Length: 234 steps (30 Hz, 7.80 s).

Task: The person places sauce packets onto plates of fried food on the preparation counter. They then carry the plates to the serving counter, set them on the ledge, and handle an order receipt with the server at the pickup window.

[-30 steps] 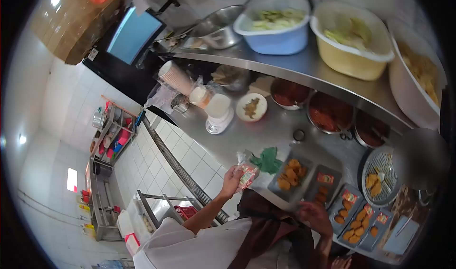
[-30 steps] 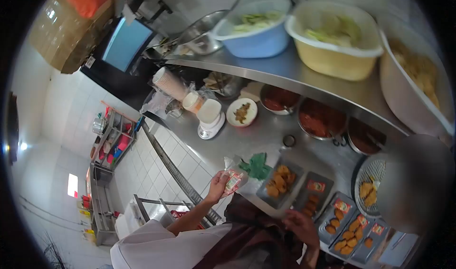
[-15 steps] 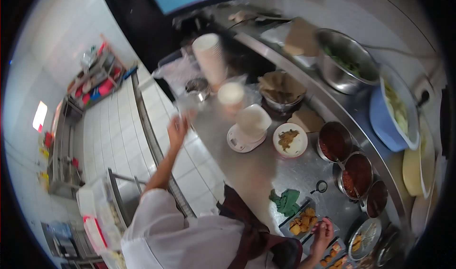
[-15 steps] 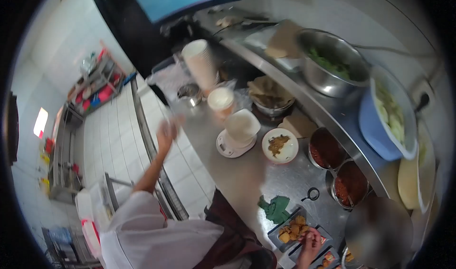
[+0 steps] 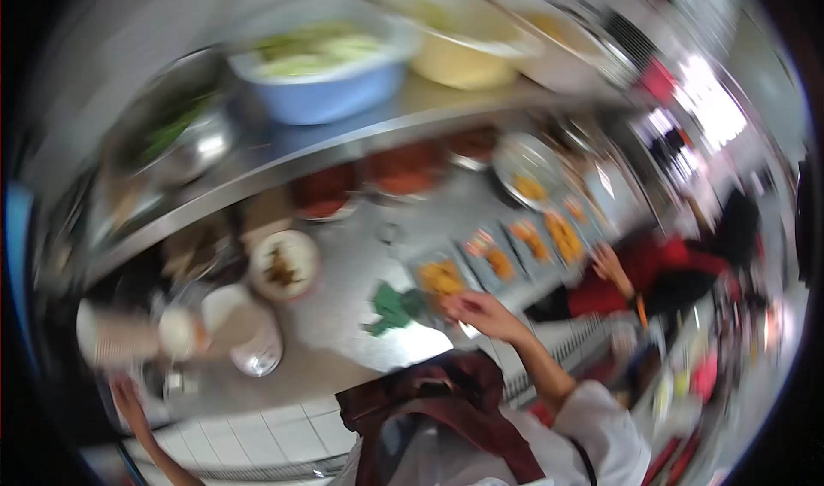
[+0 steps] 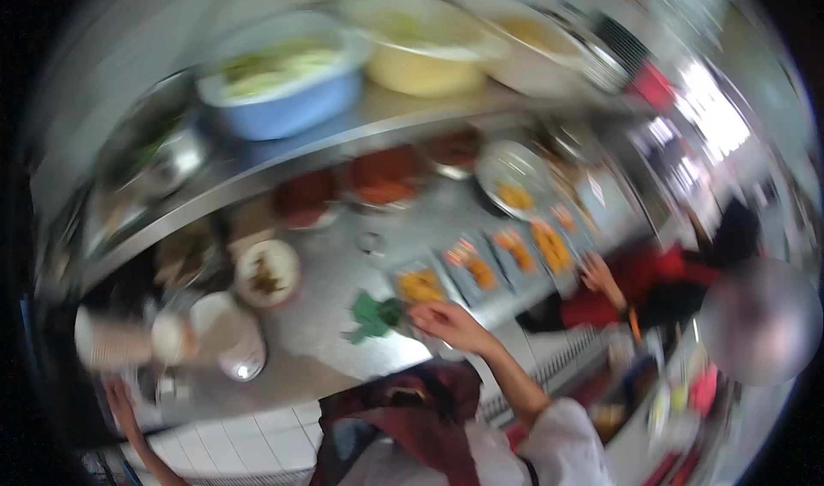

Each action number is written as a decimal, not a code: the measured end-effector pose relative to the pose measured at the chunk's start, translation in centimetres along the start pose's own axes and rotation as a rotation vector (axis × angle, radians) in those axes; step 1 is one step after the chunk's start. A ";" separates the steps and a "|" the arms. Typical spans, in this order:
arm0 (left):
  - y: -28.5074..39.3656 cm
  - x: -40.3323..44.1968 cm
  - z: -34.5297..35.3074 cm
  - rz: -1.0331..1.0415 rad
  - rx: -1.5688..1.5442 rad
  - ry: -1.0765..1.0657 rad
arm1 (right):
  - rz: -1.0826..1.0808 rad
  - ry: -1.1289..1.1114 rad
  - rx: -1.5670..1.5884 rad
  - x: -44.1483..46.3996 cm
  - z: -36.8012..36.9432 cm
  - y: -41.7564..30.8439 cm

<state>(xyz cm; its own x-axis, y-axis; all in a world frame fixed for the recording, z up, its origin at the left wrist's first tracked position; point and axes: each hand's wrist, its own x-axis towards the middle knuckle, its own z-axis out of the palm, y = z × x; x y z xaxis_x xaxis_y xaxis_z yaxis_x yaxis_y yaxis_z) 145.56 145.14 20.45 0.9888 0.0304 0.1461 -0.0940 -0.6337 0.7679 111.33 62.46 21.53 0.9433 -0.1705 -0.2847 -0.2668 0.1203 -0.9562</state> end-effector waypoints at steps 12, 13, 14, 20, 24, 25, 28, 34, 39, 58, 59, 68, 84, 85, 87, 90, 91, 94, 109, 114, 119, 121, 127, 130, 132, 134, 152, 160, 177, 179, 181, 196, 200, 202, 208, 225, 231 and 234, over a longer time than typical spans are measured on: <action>29.7 -18.1 38.6 0.033 -0.090 -1.660 | 0.082 0.340 0.042 -9.0 -5.8 9.5; 30.7 -19.9 40.1 0.054 -0.011 -1.668 | 0.072 0.347 0.054 -9.6 -7.5 11.0; 31.1 -21.3 41.3 0.052 0.003 -1.668 | 0.079 0.384 -0.064 -10.2 -9.1 13.5; 29.8 -28.9 49.5 0.228 0.426 -1.532 | 0.139 0.384 -0.605 -13.7 -16.9 16.8; 26.9 -32.1 54.3 0.087 0.326 -1.610 | 0.195 0.405 -0.467 -13.3 -20.4 16.7; 27.6 -31.6 55.2 -0.114 0.190 -1.670 | 0.136 0.442 -0.435 -13.1 -20.9 17.4; 32.9 -30.9 56.4 -0.443 0.461 -1.651 | 0.149 0.379 -0.427 -12.3 -22.1 16.7; 35.0 -31.2 55.8 -0.440 0.437 -1.550 | 0.130 0.042 -0.101 -9.2 -21.1 18.5; 35.2 -31.2 56.0 -0.420 0.372 -1.445 | 0.164 -0.214 0.096 -4.3 -16.0 19.9; 33.6 -31.2 56.5 -0.538 0.410 -1.415 | 0.033 0.029 -0.308 -6.3 -20.2 18.8; 33.7 -31.2 56.5 -0.529 0.412 -1.413 | 0.036 0.052 -0.309 -6.7 -21.3 19.2; 34.4 -31.3 56.6 -0.574 0.319 -1.406 | 0.303 0.186 -0.060 -5.9 -25.0 18.2; 34.1 -30.5 56.5 -0.572 0.379 -1.470 | 0.382 0.238 -0.058 -5.4 -24.7 18.9; 33.9 -30.5 56.7 -0.564 0.355 -1.470 | 0.377 0.237 -0.055 -5.3 -24.6 18.9; 33.8 -30.4 56.8 -0.564 0.357 -1.485 | 0.381 0.246 -0.058 -5.3 -24.6 18.8; 34.2 -30.4 56.7 -0.567 0.380 -1.470 | 0.382 0.233 -0.052 -5.2 -24.6 18.2; 34.3 -30.5 56.7 -0.569 0.376 -1.473 | 0.386 0.234 -0.056 -5.2 -24.6 18.3; 34.3 -30.5 56.7 -0.557 0.384 -1.468 | 0.378 0.227 -0.041 -5.2 -24.6 18.4; 34.8 -30.6 56.5 -0.520 0.382 -1.455 | 0.361 0.201 -0.036 -5.3 -24.7 18.8; 34.3 -30.6 56.7 -0.550 0.380 -1.451 | 0.357 0.180 -0.077 -5.2 -24.9 18.3; 34.4 -30.7 56.6 -0.551 0.388 -1.446 | 0.339 0.175 -0.030 -5.2 -24.9 18.8; 34.4 -30.6 56.7 -0.555 0.392 -1.450 | 0.339 0.180 -0.032 -5.2 -25.0 18.5; 33.8 -30.9 56.8 -0.577 0.366 -1.437 | 0.363 0.210 -0.012 -5.2 -24.8 18.8; 32.4 -31.1 56.7 -0.626 0.232 -1.408 | 0.341 0.215 0.002 -5.3 -24.9 18.6; 31.3 -31.4 56.7 -0.623 0.252 -1.410 | 0.335 0.214 -0.007 -5.4 -25.0 18.2; 31.5 -31.3 56.7 -0.619 0.289 -1.401 | 0.311 0.224 -0.005 -5.4 -25.1 18.4; 34.6 -30.8 57.5 -0.410 0.472 -1.548 | 0.385 0.232 -0.201 -5.9 -25.7 17.4; 36.2 -30.9 58.0 -0.396 0.497 -1.537 | 0.379 0.256 -0.225 -6.1 -25.7 17.0; 23.0 -31.0 55.8 -0.629 0.335 -1.398 | 0.165 0.290 -0.237 -6.1 -25.3 18.4; 28.0 -31.1 56.4 -0.680 0.395 -1.401 | 0.199 0.280 -0.227 -6.1 -25.3 18.1; 29.5 -31.1 56.7 -0.555 0.416 -1.445 | 0.249 0.283 -0.225 -6.1 -25.5 17.0; 37.0 -31.0 57.3 -0.296 0.316 -1.495 | 0.362 0.312 -0.129 -6.0 -25.2 16.4; 38.9 -31.1 57.4 -0.313 0.337 -1.446 | 0.318 0.313 -0.046 -6.2 -25.2 16.5; 38.2 -30.9 57.3 -0.408 0.335 -1.486 | 0.323 0.302 -0.063 -6.1 -25.2 16.4; 38.2 -31.0 57.3 -0.316 0.418 -1.483 | 0.296 0.298 -0.059 -6.2 -25.0 17.3; 35.8 -31.4 57.0 -0.440 0.459 -1.456 | 0.332 0.282 -0.188 -6.0 -25.0 17.5; 36.5 -31.1 57.1 -0.439 0.466 -1.481 | 0.317 0.301 -0.172 -6.1 -24.9 17.1; 35.4 -31.2 56.9 -0.461 0.395 -1.467 | 0.322 0.301 -0.175 -6.1 -24.8 17.3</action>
<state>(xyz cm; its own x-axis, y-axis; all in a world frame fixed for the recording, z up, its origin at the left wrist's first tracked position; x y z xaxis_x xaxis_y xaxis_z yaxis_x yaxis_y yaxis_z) 117.97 77.79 7.56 0.1933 -0.3239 -0.9261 0.0357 -0.9410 0.3366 96.05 41.27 5.08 0.7149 -0.4305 -0.5510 -0.5902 0.0510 -0.8057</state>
